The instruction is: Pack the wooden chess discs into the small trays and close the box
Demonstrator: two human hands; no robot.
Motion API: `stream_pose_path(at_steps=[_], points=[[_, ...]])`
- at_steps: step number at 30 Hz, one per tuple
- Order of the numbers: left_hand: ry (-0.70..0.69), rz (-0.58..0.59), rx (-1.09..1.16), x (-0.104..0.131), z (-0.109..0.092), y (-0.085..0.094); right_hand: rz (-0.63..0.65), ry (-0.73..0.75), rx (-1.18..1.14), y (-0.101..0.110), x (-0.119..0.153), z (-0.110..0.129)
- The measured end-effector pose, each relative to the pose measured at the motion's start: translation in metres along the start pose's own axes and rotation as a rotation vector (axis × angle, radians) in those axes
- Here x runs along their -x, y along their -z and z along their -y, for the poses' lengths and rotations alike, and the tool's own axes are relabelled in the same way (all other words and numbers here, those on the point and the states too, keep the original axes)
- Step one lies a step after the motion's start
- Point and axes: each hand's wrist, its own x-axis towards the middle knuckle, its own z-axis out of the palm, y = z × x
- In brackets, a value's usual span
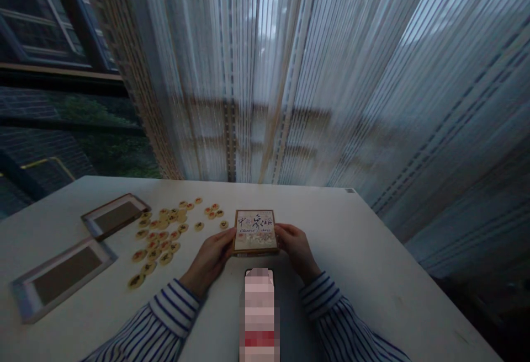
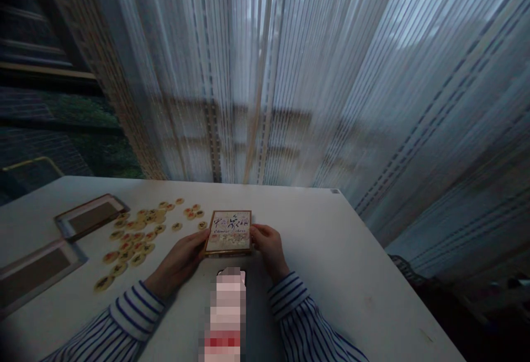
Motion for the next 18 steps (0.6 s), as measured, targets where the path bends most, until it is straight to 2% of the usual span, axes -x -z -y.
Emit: stream_pose_path(at_steps=[3,8,10,18], points=[[0.005,-0.017,-0.01,-0.001,0.001,-0.002,-0.017,0.002,-0.007,0.001,0.001,0.004],[-0.061,-0.176,-0.029,-0.007,0.003,-0.006,-0.037,0.011,0.006,0.003,0.005,0.015],[-0.066,-0.204,-0.053,-0.008,0.004,-0.008,-0.051,0.019,0.041,0.005,0.007,0.02],[-0.068,-0.136,-0.149,-0.015,0.005,-0.021,-0.1,0.082,0.157,0.017,0.005,0.034]])
